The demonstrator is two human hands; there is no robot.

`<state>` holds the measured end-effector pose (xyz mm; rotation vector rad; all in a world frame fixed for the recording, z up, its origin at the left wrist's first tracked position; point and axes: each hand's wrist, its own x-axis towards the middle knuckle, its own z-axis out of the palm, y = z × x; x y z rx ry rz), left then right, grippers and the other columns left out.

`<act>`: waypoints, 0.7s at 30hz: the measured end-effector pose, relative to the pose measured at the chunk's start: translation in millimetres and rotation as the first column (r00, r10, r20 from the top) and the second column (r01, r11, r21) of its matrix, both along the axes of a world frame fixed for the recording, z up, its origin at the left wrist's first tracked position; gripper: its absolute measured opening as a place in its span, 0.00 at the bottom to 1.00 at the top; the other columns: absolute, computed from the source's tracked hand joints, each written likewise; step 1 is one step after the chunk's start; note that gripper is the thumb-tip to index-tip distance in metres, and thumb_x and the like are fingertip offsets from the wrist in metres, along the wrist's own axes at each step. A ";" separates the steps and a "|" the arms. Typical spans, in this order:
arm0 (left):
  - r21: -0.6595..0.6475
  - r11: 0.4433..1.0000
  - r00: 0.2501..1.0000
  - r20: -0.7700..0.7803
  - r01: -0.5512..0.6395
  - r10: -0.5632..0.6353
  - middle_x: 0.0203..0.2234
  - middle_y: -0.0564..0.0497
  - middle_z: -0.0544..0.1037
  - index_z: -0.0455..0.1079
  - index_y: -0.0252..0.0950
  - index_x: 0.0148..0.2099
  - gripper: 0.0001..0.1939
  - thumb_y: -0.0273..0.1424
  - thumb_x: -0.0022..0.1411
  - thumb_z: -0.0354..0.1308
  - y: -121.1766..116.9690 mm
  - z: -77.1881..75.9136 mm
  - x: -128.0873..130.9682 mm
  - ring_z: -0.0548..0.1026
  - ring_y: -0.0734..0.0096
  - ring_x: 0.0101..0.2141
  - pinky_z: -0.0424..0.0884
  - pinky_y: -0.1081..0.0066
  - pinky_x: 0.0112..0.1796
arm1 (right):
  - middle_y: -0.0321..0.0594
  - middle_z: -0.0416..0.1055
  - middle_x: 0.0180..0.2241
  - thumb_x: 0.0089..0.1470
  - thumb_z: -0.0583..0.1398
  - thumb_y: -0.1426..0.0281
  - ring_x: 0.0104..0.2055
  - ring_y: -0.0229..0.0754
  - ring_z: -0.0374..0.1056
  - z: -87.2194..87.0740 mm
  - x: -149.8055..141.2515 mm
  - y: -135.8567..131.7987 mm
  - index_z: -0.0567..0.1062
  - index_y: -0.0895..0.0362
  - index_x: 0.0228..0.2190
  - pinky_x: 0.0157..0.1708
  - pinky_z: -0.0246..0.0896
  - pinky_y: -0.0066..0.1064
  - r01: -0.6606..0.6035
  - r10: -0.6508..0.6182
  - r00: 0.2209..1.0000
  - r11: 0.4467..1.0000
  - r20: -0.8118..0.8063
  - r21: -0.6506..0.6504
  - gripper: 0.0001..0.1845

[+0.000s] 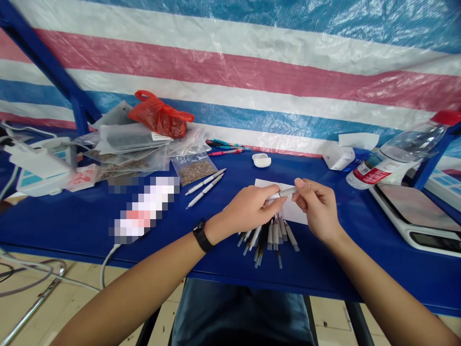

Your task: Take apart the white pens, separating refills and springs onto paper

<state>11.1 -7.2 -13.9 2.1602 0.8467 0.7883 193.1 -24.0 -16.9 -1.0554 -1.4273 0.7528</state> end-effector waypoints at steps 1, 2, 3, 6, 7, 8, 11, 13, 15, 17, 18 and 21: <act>0.001 1.000 1.000 -0.001 0.002 -0.002 0.16 0.61 0.62 0.59 0.38 0.31 0.16 0.36 0.72 0.51 -0.3 0.3 0.0 0.61 0.78 0.17 0.51 0.72 0.23 | 0.28 0.51 0.14 0.55 0.65 0.44 0.17 0.32 0.45 0.1 -0.1 -0.1 0.72 0.56 0.15 0.19 0.39 0.30 0.001 -0.001 1.000 1.000 0.005 0.002 0.32; 0.003 1.000 1.000 0.001 0.006 -0.006 0.15 0.61 0.61 0.57 0.39 0.30 0.16 0.36 0.72 0.51 -0.7 0.6 -0.1 0.60 0.78 0.17 0.50 0.72 0.23 | 0.28 0.51 0.14 0.55 0.65 0.44 0.17 0.32 0.45 0.4 -0.2 -0.2 0.72 0.56 0.15 0.19 0.40 0.30 0.003 -0.003 1.000 1.000 0.012 0.004 0.32; 0.003 1.000 1.000 0.005 0.011 -0.011 0.15 0.61 0.60 0.56 0.39 0.30 0.17 0.37 0.72 0.51 -1.0 0.8 -0.1 0.59 0.79 0.16 0.50 0.72 0.23 | 0.29 0.51 0.14 0.55 0.65 0.44 0.17 0.32 0.45 0.9 -0.5 -0.3 0.71 0.56 0.15 0.19 0.40 0.31 0.005 -0.005 1.000 1.000 0.018 0.006 0.32; -0.005 1.000 0.999 0.024 0.028 -0.028 0.14 0.62 0.59 0.53 0.39 0.29 0.18 0.36 0.72 0.51 -1.4 0.9 -0.1 0.58 0.79 0.16 0.50 0.72 0.23 | 0.29 0.52 0.13 0.54 0.65 0.43 0.17 0.32 0.45 3.1 -1.8 -0.7 0.71 0.56 0.15 0.19 0.40 0.31 0.011 -0.012 0.999 1.000 0.032 0.007 0.33; -0.007 0.999 0.999 0.027 0.031 -0.031 0.14 0.62 0.59 0.53 0.39 0.29 0.18 0.36 0.72 0.51 -1.4 0.7 0.0 0.58 0.79 0.16 0.50 0.72 0.23 | 0.29 0.52 0.13 0.54 0.65 0.43 0.17 0.32 0.45 3.9 -2.3 -0.9 0.71 0.56 0.15 0.19 0.40 0.31 0.013 -0.013 0.999 1.000 0.033 0.007 0.33; -0.008 0.999 0.999 0.028 0.032 -0.032 0.14 0.62 0.59 0.53 0.39 0.29 0.18 0.36 0.72 0.51 -1.3 0.5 0.1 0.58 0.79 0.16 0.50 0.72 0.23 | 0.29 0.52 0.13 0.53 0.65 0.42 0.17 0.32 0.45 4.6 -2.7 -1.0 0.71 0.56 0.14 0.19 0.40 0.31 0.013 -0.014 0.999 1.000 0.032 0.007 0.33; -0.008 1.000 1.000 0.010 0.030 -0.030 0.14 0.62 0.60 0.53 0.39 0.29 0.18 0.37 0.73 0.51 -1.1 0.0 0.3 0.59 0.79 0.16 0.50 0.72 0.22 | 0.29 0.53 0.13 0.53 0.66 0.42 0.17 0.31 0.45 5.6 -3.0 -1.4 0.71 0.56 0.14 0.19 0.40 0.31 0.016 -0.016 1.000 1.000 0.027 0.000 0.33; -0.013 0.999 1.000 -0.002 0.030 -0.030 0.15 0.62 0.60 0.53 0.39 0.29 0.18 0.38 0.73 0.50 -0.8 -0.2 0.4 0.59 0.79 0.16 0.50 0.72 0.22 | 0.29 0.52 0.13 0.52 0.66 0.42 0.17 0.31 0.44 5.4 -2.7 -1.4 0.71 0.56 0.14 0.19 0.40 0.31 0.018 -0.018 0.999 1.000 0.030 -0.006 0.33; -0.015 0.999 0.999 0.002 0.033 -0.033 0.15 0.61 0.60 0.53 0.39 0.29 0.18 0.38 0.73 0.50 -0.5 -0.4 0.4 0.59 0.78 0.16 0.50 0.72 0.22 | 0.29 0.52 0.13 0.52 0.66 0.42 0.17 0.32 0.44 5.0 -2.2 -1.3 0.71 0.55 0.14 0.19 0.41 0.31 0.022 -0.021 0.999 1.000 0.035 -0.008 0.33; -0.013 0.999 0.999 0.012 0.035 -0.035 0.14 0.61 0.60 0.53 0.39 0.29 0.18 0.38 0.73 0.50 -0.4 -0.5 0.3 0.59 0.78 0.16 0.50 0.72 0.23 | 0.29 0.52 0.13 0.52 0.66 0.41 0.17 0.32 0.44 4.8 -2.0 -1.2 0.71 0.55 0.14 0.19 0.41 0.31 0.025 -0.025 0.999 1.000 0.039 -0.009 0.33; -0.011 0.999 0.999 0.014 0.035 -0.035 0.14 0.61 0.60 0.53 0.39 0.29 0.18 0.37 0.73 0.51 -0.3 -0.5 0.3 0.59 0.78 0.16 0.50 0.72 0.23 | 0.28 0.52 0.13 0.52 0.66 0.41 0.17 0.32 0.44 4.8 -2.1 -1.1 0.71 0.55 0.14 0.19 0.41 0.31 0.025 -0.024 0.999 1.000 0.041 -0.009 0.33; -0.005 1.000 1.000 0.008 0.028 -0.028 0.14 0.62 0.59 0.53 0.39 0.29 0.18 0.37 0.72 0.51 -0.6 -0.1 0.3 0.58 0.78 0.16 0.50 0.72 0.23 | 0.28 0.53 0.13 0.52 0.66 0.41 0.17 0.32 0.45 5.5 -2.6 -1.3 0.71 0.55 0.14 0.19 0.40 0.31 0.021 -0.021 0.999 1.000 0.045 -0.003 0.33</act>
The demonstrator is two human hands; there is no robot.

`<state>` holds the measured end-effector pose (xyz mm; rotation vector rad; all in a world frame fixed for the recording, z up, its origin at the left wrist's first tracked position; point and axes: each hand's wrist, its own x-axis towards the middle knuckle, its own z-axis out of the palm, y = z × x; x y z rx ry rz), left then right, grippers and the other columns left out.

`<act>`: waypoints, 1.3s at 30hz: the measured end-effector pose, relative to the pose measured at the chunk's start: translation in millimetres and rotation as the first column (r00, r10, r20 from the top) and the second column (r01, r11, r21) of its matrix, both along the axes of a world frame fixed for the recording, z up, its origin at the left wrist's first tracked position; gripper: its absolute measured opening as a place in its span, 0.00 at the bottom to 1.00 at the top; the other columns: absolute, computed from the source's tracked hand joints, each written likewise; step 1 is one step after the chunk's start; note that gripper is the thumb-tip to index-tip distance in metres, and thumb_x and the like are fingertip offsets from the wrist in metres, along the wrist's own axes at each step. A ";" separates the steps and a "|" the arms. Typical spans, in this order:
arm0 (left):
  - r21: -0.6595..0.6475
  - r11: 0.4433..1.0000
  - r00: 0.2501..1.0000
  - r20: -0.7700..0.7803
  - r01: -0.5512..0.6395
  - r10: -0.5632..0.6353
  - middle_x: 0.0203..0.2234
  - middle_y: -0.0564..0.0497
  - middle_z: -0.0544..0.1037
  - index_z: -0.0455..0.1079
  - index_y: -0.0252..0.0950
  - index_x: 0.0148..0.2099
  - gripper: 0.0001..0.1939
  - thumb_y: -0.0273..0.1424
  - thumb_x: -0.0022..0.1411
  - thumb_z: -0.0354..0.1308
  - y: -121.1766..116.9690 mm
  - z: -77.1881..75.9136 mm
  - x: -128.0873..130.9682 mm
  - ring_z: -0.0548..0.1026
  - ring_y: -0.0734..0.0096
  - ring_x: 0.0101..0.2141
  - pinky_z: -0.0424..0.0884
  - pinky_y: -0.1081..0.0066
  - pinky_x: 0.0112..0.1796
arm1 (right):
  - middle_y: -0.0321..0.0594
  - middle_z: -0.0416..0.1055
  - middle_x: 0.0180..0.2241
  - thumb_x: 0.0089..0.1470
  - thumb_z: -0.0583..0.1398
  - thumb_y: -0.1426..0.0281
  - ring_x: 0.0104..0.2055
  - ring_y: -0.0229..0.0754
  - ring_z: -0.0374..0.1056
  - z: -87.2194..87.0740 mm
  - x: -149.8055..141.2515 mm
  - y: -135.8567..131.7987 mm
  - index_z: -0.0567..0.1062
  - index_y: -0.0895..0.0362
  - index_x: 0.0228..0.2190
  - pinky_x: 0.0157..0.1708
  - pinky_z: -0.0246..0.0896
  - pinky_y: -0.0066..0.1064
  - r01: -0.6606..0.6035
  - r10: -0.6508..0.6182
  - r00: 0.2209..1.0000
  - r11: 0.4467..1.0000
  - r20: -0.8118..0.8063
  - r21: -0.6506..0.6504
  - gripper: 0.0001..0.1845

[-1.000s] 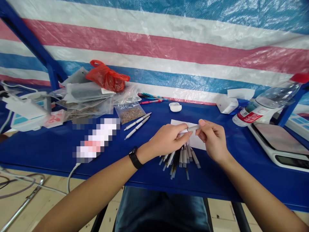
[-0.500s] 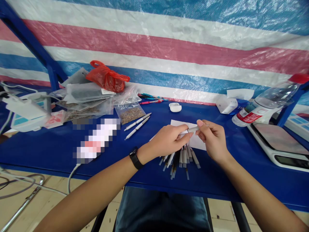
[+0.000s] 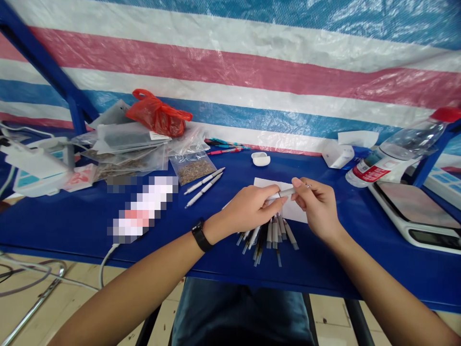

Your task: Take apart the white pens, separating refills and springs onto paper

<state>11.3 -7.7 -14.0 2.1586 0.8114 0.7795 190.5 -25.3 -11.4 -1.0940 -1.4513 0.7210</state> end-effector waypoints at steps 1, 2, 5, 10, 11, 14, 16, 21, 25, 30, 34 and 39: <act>0.002 1.000 1.000 -0.005 -0.004 0.004 0.14 0.62 0.59 0.53 0.39 0.29 0.18 0.37 0.72 0.51 -0.1 0.2 0.0 0.58 0.78 0.16 0.50 0.72 0.24 | 0.29 0.53 0.13 0.52 0.66 0.41 0.17 0.31 0.45 0.4 -0.2 -0.2 0.70 0.55 0.14 0.19 0.40 0.31 -0.001 0.001 1.000 1.000 0.002 0.001 0.33; 0.004 1.000 1.000 -0.011 -0.009 0.009 0.15 0.61 0.60 0.53 0.39 0.29 0.18 0.37 0.72 0.51 -0.3 0.3 -0.1 0.59 0.78 0.17 0.50 0.72 0.24 | 0.28 0.52 0.13 0.52 0.66 0.41 0.17 0.31 0.45 0.8 -0.4 -0.4 0.70 0.55 0.14 0.19 0.40 0.30 -0.001 0.001 1.000 1.000 0.003 0.002 0.33; -0.001 1.000 1.000 -0.017 -0.013 0.013 0.15 0.61 0.60 0.54 0.39 0.29 0.18 0.37 0.72 0.51 -0.5 0.4 -0.2 0.59 0.78 0.17 0.50 0.72 0.24 | 0.28 0.52 0.12 0.52 0.65 0.41 0.16 0.31 0.45 2.1 -0.9 -1.1 0.70 0.55 0.14 0.18 0.40 0.30 0.003 -0.003 1.000 1.000 0.015 0.002 0.34; 0.014 1.000 1.000 -0.014 -0.009 0.009 0.14 0.62 0.59 0.56 0.39 0.29 0.18 0.37 0.72 0.51 0.3 -0.9 -0.3 0.58 0.79 0.16 0.50 0.72 0.23 | 0.28 0.52 0.12 0.51 0.66 0.40 0.16 0.32 0.44 3.4 -1.4 -1.3 0.70 0.55 0.14 0.19 0.41 0.31 0.010 -0.010 1.000 1.000 0.016 -0.004 0.34; 0.015 1.000 1.000 -0.014 -0.008 0.008 0.14 0.62 0.58 0.56 0.39 0.29 0.18 0.37 0.72 0.51 0.5 -1.0 -0.3 0.58 0.79 0.16 0.50 0.72 0.23 | 0.28 0.52 0.12 0.51 0.66 0.40 0.16 0.32 0.44 3.5 -1.4 -1.3 0.70 0.55 0.14 0.19 0.41 0.31 0.011 -0.011 1.000 1.000 0.016 -0.007 0.34; 0.010 1.000 1.000 -0.025 -0.009 0.009 0.14 0.62 0.59 0.57 0.39 0.30 0.17 0.38 0.72 0.51 0.7 -0.6 -0.4 0.59 0.78 0.16 0.50 0.72 0.23 | 0.28 0.51 0.12 0.51 0.65 0.40 0.16 0.32 0.44 3.4 -1.3 -1.1 0.70 0.55 0.14 0.19 0.41 0.31 0.015 -0.015 1.000 1.000 0.019 -0.009 0.34; 0.010 1.000 0.999 -0.031 -0.013 0.014 0.14 0.62 0.59 0.58 0.39 0.30 0.16 0.37 0.72 0.51 0.3 0.3 -0.6 0.58 0.78 0.16 0.50 0.72 0.22 | 0.28 0.52 0.12 0.51 0.66 0.40 0.16 0.32 0.44 3.0 -1.0 -1.0 0.71 0.55 0.14 0.19 0.41 0.31 0.014 -0.013 1.000 1.000 0.023 -0.004 0.33; -0.010 1.000 1.000 -0.019 -0.003 0.003 0.15 0.61 0.59 0.58 0.39 0.30 0.16 0.37 0.72 0.51 -0.8 1.3 -1.4 0.58 0.78 0.17 0.50 0.72 0.23 | 0.29 0.52 0.13 0.53 0.65 0.42 0.17 0.32 0.45 1.4 -0.1 -0.6 0.70 0.55 0.14 0.19 0.41 0.31 0.010 -0.010 1.000 1.000 0.026 -0.007 0.33; -0.007 1.000 1.000 -0.023 -0.006 0.005 0.15 0.61 0.60 0.59 0.39 0.31 0.15 0.36 0.72 0.51 -0.3 -0.4 -1.7 0.59 0.78 0.17 0.50 0.72 0.23 | 0.29 0.53 0.13 0.54 0.65 0.43 0.17 0.32 0.45 1.6 -0.1 -0.4 0.70 0.55 0.14 0.20 0.42 0.31 0.009 -0.009 0.999 1.000 0.032 0.006 0.33; -0.007 1.000 1.000 -0.005 0.008 -0.008 0.16 0.61 0.62 0.62 0.38 0.32 0.13 0.36 0.72 0.51 0.1 -0.6 -1.9 0.60 0.78 0.17 0.51 0.73 0.23 | 0.29 0.52 0.13 0.53 0.65 0.42 0.17 0.32 0.45 2.0 0.4 -0.4 0.70 0.55 0.14 0.20 0.42 0.31 0.009 -0.009 0.999 1.000 0.035 -0.004 0.33; -0.022 1.000 1.000 -0.008 0.007 -0.007 0.16 0.60 0.63 0.63 0.38 0.33 0.13 0.36 0.72 0.51 -0.5 0.6 -2.0 0.62 0.78 0.17 0.52 0.73 0.22 | 0.29 0.52 0.12 0.52 0.66 0.42 0.17 0.33 0.45 2.3 0.1 -0.4 0.70 0.55 0.14 0.20 0.42 0.32 0.014 -0.013 1.000 1.000 0.023 -0.007 0.33; -0.001 1.000 1.000 -0.030 -0.009 0.009 0.16 0.60 0.63 0.65 0.38 0.34 0.13 0.37 0.73 0.51 -0.2 0.7 -1.3 0.62 0.78 0.17 0.52 0.73 0.22 | 0.29 0.51 0.12 0.51 0.66 0.40 0.17 0.33 0.45 3.7 -0.9 -0.6 0.71 0.54 0.14 0.19 0.42 0.32 0.014 -0.013 1.000 1.000 0.026 -0.007 0.33</act>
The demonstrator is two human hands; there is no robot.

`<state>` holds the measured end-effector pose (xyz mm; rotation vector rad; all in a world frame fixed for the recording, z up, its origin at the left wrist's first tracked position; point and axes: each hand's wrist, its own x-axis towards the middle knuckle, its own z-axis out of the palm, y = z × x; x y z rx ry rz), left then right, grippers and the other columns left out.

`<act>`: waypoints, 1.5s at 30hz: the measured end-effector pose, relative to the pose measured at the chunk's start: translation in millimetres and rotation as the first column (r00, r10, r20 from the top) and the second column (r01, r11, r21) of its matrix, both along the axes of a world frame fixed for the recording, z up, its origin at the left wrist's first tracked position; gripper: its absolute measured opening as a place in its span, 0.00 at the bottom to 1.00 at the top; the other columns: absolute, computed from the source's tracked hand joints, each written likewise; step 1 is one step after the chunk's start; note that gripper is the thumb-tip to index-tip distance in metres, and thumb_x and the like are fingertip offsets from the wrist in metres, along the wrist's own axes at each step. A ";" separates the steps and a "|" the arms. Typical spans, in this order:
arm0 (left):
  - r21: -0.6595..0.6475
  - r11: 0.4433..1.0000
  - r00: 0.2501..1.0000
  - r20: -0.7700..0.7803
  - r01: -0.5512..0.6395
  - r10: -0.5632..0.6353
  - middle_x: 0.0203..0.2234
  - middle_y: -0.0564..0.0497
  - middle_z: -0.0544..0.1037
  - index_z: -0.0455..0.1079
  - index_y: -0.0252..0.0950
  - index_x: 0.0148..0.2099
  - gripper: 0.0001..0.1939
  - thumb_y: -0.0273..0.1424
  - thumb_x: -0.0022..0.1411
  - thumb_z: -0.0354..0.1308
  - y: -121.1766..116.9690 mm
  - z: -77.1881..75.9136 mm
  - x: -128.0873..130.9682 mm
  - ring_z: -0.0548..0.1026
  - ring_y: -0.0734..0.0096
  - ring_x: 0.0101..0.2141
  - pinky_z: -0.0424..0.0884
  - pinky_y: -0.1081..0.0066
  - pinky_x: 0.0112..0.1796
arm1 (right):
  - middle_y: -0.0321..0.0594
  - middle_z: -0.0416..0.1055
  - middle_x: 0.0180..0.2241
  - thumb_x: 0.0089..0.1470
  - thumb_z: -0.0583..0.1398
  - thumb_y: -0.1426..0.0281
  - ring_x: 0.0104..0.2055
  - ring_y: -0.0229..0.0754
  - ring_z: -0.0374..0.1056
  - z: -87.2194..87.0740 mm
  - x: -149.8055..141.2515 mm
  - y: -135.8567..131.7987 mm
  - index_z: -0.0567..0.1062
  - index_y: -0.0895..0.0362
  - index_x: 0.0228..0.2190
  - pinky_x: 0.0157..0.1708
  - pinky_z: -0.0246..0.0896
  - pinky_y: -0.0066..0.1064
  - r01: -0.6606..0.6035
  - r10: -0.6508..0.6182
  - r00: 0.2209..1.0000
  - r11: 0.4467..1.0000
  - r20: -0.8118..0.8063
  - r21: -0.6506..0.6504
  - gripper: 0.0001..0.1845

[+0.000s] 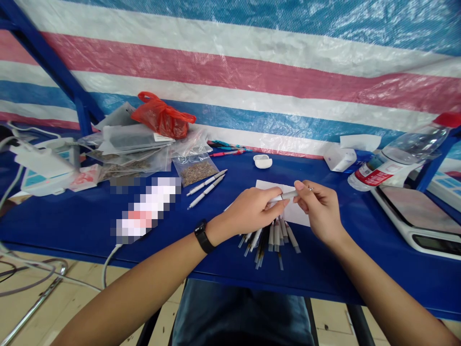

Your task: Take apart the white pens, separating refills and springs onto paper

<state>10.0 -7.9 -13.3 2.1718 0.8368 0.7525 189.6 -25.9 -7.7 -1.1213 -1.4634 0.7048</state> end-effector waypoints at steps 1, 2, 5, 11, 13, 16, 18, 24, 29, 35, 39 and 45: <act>0.013 1.000 1.000 -0.005 -0.006 0.007 0.16 0.60 0.63 0.65 0.38 0.34 0.13 0.37 0.73 0.51 0.2 0.0 0.2 0.61 0.78 0.17 0.52 0.72 0.22 | 0.29 0.51 0.12 0.51 0.66 0.40 0.17 0.33 0.45 -0.2 0.0 0.0 0.71 0.54 0.14 0.20 0.42 0.32 0.003 -0.003 1.000 1.000 -0.002 0.002 0.33; 0.028 1.000 1.000 -0.008 -0.015 0.015 0.16 0.61 0.63 0.65 0.38 0.34 0.13 0.37 0.73 0.51 0.3 0.0 0.4 0.61 0.78 0.17 0.51 0.72 0.22 | 0.29 0.51 0.13 0.51 0.66 0.41 0.17 0.33 0.45 -0.6 0.2 0.0 0.71 0.54 0.15 0.20 0.42 0.32 0.007 -0.007 1.000 1.000 -0.005 0.004 0.33; 0.054 0.998 0.999 -0.014 -0.039 0.039 0.17 0.61 0.63 0.64 0.38 0.34 0.12 0.36 0.73 0.51 0.4 0.5 0.7 0.62 0.78 0.17 0.52 0.73 0.22 | 0.28 0.51 0.14 0.52 0.67 0.43 0.18 0.33 0.45 -2.9 1.0 0.5 0.69 0.55 0.16 0.19 0.41 0.31 0.030 -0.030 0.998 1.000 -0.049 0.003 0.31; 0.094 0.989 0.993 0.000 -0.117 0.118 0.18 0.60 0.62 0.60 0.38 0.31 0.13 0.33 0.72 0.50 0.4 4.2 0.2 0.61 0.78 0.18 0.52 0.72 0.24 | 0.25 0.51 0.15 0.57 0.66 0.50 0.17 0.33 0.45 -6.1 3.5 3.4 0.70 0.53 0.25 0.18 0.42 0.29 0.058 -0.049 0.982 0.998 -0.184 0.040 0.22; 0.122 0.974 0.981 0.003 -0.191 0.192 0.18 0.60 0.62 0.58 0.38 0.30 0.14 0.33 0.71 0.51 2.2 7.0 -1.5 0.61 0.77 0.19 0.52 0.72 0.24 | 0.25 0.51 0.15 0.57 0.66 0.52 0.17 0.33 0.45 -6.5 4.5 4.5 0.72 0.53 0.28 0.18 0.42 0.29 0.093 -0.082 0.979 0.995 -0.186 0.048 0.19; 0.174 0.937 0.951 0.007 -0.304 0.308 0.17 0.59 0.61 0.57 0.38 0.28 0.15 0.32 0.69 0.51 6.7 13.9 -8.9 0.60 0.77 0.19 0.52 0.72 0.25 | 0.25 0.52 0.15 0.56 0.67 0.54 0.17 0.33 0.46 -6.8 6.5 5.7 0.72 0.53 0.28 0.17 0.41 0.28 0.164 -0.154 0.974 0.985 -0.166 0.048 0.17; 0.219 0.906 0.928 -0.010 -0.362 0.373 0.17 0.58 0.61 0.59 0.38 0.27 0.15 0.32 0.68 0.51 9.1 20.0 -17.9 0.58 0.76 0.19 0.51 0.71 0.25 | 0.26 0.53 0.16 0.56 0.67 0.55 0.18 0.33 0.47 -6.9 8.3 6.4 0.72 0.53 0.28 0.17 0.41 0.28 0.197 -0.188 0.971 0.979 -0.147 0.051 0.16; 0.340 0.780 0.787 -0.156 -0.525 0.597 0.17 0.55 0.66 0.66 0.37 0.27 0.15 0.35 0.67 0.52 3.4 34.7 -49.5 0.61 0.73 0.21 0.51 0.71 0.26 | 0.27 0.55 0.17 0.57 0.66 0.59 0.19 0.34 0.47 -6.2 12.2 7.0 0.72 0.53 0.27 0.19 0.42 0.29 0.243 -0.233 0.962 0.968 -0.140 0.059 0.14; 0.339 0.839 0.659 -0.520 -0.425 0.544 0.24 0.49 0.77 0.72 0.38 0.30 0.12 0.33 0.66 0.54 -8.2 30.9 -55.7 0.72 0.64 0.25 0.54 0.70 0.25 | 0.29 0.56 0.17 0.56 0.66 0.57 0.19 0.34 0.48 -3.1 11.8 4.4 0.72 0.54 0.26 0.19 0.42 0.29 0.239 -0.238 0.970 0.971 -0.039 0.015 0.15; 0.364 0.847 0.550 -0.647 -0.386 0.529 0.32 0.46 0.82 0.77 0.40 0.42 0.10 0.32 0.68 0.54 -13.2 17.7 -55.7 0.80 0.56 0.33 0.62 0.70 0.27 | 0.31 0.60 0.17 0.58 0.62 0.50 0.19 0.35 0.53 -0.1 14.8 3.1 0.70 0.54 0.22 0.21 0.47 0.31 0.025 0.008 0.955 0.994 0.297 -0.107 0.23; 0.386 0.819 0.549 -0.610 -0.424 0.572 0.31 0.47 0.83 0.76 0.39 0.43 0.12 0.34 0.70 0.52 -15.4 13.9 -62.3 0.81 0.58 0.32 0.63 0.70 0.27 | 0.32 0.62 0.17 0.60 0.61 0.53 0.19 0.35 0.54 4.0 14.9 0.2 0.70 0.54 0.21 0.21 0.47 0.31 -0.024 0.044 0.916 0.998 0.399 -0.054 0.22; 0.527 0.685 0.394 -0.565 -0.503 0.725 0.40 0.45 0.83 0.78 0.37 0.47 0.13 0.34 0.71 0.53 -17.4 6.9 -78.9 0.81 0.55 0.38 0.68 0.66 0.31 | 0.31 0.60 0.17 0.60 0.58 0.59 0.19 0.35 0.54 11.1 14.2 -3.3 0.68 0.53 0.22 0.21 0.49 0.29 0.013 0.003 0.867 1.000 0.498 -0.029 0.18</act>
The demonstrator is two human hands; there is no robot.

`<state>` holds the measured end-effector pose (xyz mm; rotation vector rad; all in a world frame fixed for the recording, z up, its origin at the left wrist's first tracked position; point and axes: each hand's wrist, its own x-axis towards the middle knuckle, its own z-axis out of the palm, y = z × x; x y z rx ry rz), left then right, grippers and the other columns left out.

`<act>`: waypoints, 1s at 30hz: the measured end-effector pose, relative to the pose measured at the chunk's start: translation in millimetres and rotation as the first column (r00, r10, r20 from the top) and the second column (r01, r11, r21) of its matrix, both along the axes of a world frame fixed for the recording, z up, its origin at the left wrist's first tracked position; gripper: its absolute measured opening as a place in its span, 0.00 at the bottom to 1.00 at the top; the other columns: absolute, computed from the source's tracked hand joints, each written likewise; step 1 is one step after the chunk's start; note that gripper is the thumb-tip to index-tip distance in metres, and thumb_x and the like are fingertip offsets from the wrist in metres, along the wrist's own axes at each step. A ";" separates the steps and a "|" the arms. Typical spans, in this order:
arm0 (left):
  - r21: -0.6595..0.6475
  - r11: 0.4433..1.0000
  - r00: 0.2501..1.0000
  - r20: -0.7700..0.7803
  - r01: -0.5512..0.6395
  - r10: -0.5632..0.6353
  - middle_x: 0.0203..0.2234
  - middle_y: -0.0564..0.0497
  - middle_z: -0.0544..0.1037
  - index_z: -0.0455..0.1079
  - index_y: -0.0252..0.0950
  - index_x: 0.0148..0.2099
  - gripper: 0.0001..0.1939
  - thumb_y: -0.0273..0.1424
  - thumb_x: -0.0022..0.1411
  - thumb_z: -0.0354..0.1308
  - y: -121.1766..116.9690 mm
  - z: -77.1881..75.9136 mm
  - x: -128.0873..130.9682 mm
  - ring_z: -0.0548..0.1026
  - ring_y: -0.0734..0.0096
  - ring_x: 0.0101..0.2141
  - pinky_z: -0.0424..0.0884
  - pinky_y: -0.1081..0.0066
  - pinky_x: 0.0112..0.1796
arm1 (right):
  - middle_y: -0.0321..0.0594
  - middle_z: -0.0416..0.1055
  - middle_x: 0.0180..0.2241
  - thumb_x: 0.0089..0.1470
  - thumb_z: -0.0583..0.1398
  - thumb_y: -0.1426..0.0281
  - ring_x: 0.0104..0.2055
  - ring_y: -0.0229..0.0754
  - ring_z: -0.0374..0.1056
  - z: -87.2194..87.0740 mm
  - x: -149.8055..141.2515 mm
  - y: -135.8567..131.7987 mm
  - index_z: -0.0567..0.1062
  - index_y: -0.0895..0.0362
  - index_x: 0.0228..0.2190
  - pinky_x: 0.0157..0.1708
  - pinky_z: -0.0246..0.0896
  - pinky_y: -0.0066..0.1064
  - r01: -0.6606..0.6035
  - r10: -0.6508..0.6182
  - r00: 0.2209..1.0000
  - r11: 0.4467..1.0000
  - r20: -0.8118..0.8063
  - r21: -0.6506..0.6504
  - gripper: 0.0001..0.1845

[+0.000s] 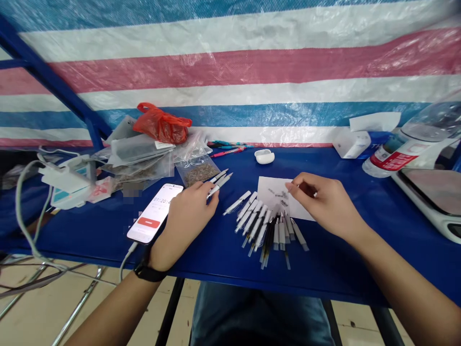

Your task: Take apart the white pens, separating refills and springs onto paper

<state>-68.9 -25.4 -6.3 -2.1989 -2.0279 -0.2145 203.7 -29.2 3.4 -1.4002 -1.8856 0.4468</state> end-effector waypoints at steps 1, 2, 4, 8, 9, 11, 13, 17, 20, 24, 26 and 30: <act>0.029 1.000 1.000 -0.022 -0.006 0.006 0.41 0.44 0.82 0.78 0.37 0.47 0.13 0.34 0.70 0.53 0.4 -1.5 -2.3 0.81 0.54 0.39 0.69 0.65 0.33 | 0.31 0.60 0.17 0.60 0.58 0.59 0.19 0.35 0.54 0.4 0.1 -0.2 0.68 0.53 0.22 0.21 0.49 0.29 -0.001 0.001 1.000 1.000 0.013 0.003 0.18; 0.071 0.997 0.999 -0.041 0.001 0.002 0.41 0.43 0.81 0.78 0.36 0.49 0.13 0.33 0.70 0.54 1.0 -2.8 -4.1 0.80 0.53 0.40 0.71 0.65 0.34 | 0.31 0.60 0.17 0.60 0.58 0.59 0.18 0.35 0.54 0.5 0.2 -0.3 0.68 0.53 0.22 0.21 0.49 0.29 -0.003 0.002 1.000 1.000 0.023 0.006 0.18; 0.160 0.986 0.997 -0.073 0.037 -0.026 0.41 0.42 0.80 0.78 0.35 0.51 0.14 0.32 0.70 0.54 2.0 -4.8 -6.1 0.79 0.52 0.42 0.72 0.62 0.38 | 0.31 0.60 0.17 0.61 0.58 0.59 0.18 0.35 0.54 0.2 0.4 -0.3 0.68 0.53 0.22 0.22 0.50 0.29 -0.010 0.010 0.999 1.000 0.037 0.008 0.18; 0.200 0.977 0.989 -0.139 0.077 -0.050 0.45 0.39 0.79 0.78 0.36 0.53 0.16 0.34 0.70 0.55 2.8 -7.4 -6.1 0.77 0.46 0.45 0.73 0.56 0.41 | 0.31 0.61 0.17 0.60 0.57 0.59 0.19 0.36 0.55 -0.4 -0.1 0.2 0.68 0.53 0.23 0.22 0.51 0.29 -0.007 0.007 0.999 1.000 0.052 0.004 0.17; 0.184 0.981 0.987 -0.153 0.067 -0.038 0.47 0.38 0.79 0.78 0.35 0.54 0.16 0.34 0.69 0.56 2.6 -8.3 -5.9 0.77 0.44 0.46 0.73 0.54 0.41 | 0.31 0.61 0.17 0.60 0.57 0.58 0.19 0.36 0.55 -0.3 -0.3 0.2 0.68 0.53 0.23 0.22 0.52 0.29 -0.006 0.006 0.999 1.000 0.054 0.001 0.17; 0.133 0.990 0.985 -0.170 0.048 -0.024 0.48 0.37 0.78 0.78 0.35 0.54 0.16 0.34 0.69 0.56 2.0 -10.9 -6.1 0.77 0.43 0.47 0.73 0.53 0.42 | 0.31 0.61 0.17 0.60 0.57 0.58 0.19 0.36 0.55 0.1 -0.5 0.1 0.68 0.53 0.22 0.22 0.52 0.29 -0.007 0.007 0.998 1.000 0.056 -0.002 0.17; 0.086 0.995 0.984 -0.176 0.052 -0.036 0.46 0.38 0.79 0.78 0.35 0.53 0.16 0.33 0.69 0.55 0.8 -14.1 -6.6 0.77 0.45 0.45 0.73 0.54 0.41 | 0.31 0.61 0.17 0.60 0.57 0.59 0.19 0.36 0.55 0.3 -0.6 -0.2 0.68 0.53 0.22 0.22 0.52 0.29 -0.014 0.014 0.998 1.000 0.058 -0.003 0.17; 0.123 0.989 0.984 -0.168 0.077 -0.056 0.45 0.39 0.80 0.79 0.36 0.51 0.14 0.31 0.70 0.54 -2.6 -16.1 -5.9 0.77 0.45 0.45 0.73 0.54 0.40 | 0.31 0.61 0.17 0.60 0.57 0.59 0.18 0.36 0.56 0.0 -0.7 -0.3 0.68 0.53 0.23 0.22 0.52 0.29 -0.019 0.019 0.998 1.000 0.066 -0.001 0.17; 0.179 0.977 0.992 -0.072 0.117 -0.106 0.43 0.40 0.80 0.79 0.36 0.49 0.14 0.31 0.71 0.51 -5.6 -11.1 -0.9 0.78 0.48 0.43 0.73 0.56 0.41 | 0.31 0.62 0.17 0.61 0.57 0.59 0.18 0.36 0.56 -0.5 -0.9 0.3 0.69 0.53 0.23 0.22 0.52 0.29 -0.020 0.020 0.997 1.000 0.071 -0.007 0.17; 0.073 0.956 0.954 0.075 0.285 -0.290 0.41 0.44 0.81 0.77 0.37 0.49 0.13 0.33 0.72 0.52 -8.0 -4.9 11.0 0.79 0.55 0.42 0.74 0.59 0.44 | 0.31 0.61 0.17 0.61 0.56 0.58 0.18 0.36 0.56 -1.7 -0.8 1.1 0.69 0.53 0.23 0.22 0.52 0.29 -0.012 0.012 0.997 1.000 0.081 -0.003 0.17; -0.014 0.945 0.943 0.078 0.326 -0.324 0.42 0.44 0.81 0.76 0.37 0.48 0.12 0.33 0.71 0.53 -6.5 -3.9 16.8 0.79 0.54 0.44 0.74 0.59 0.45 | 0.31 0.61 0.17 0.60 0.57 0.58 0.18 0.36 0.56 -2.3 -0.5 1.4 0.69 0.53 0.23 0.22 0.52 0.29 -0.013 0.013 0.996 1.000 0.085 -0.002 0.17; -0.186 0.933 0.950 0.021 0.310 -0.311 0.40 0.45 0.80 0.74 0.37 0.42 0.07 0.27 0.67 0.54 1.9 -0.9 22.0 0.80 0.55 0.43 0.73 0.62 0.40 | 0.31 0.62 0.17 0.60 0.57 0.58 0.18 0.36 0.56 -2.6 -1.2 1.6 0.69 0.53 0.23 0.22 0.52 0.29 -0.006 0.006 0.996 1.000 0.087 -0.002 0.17</act>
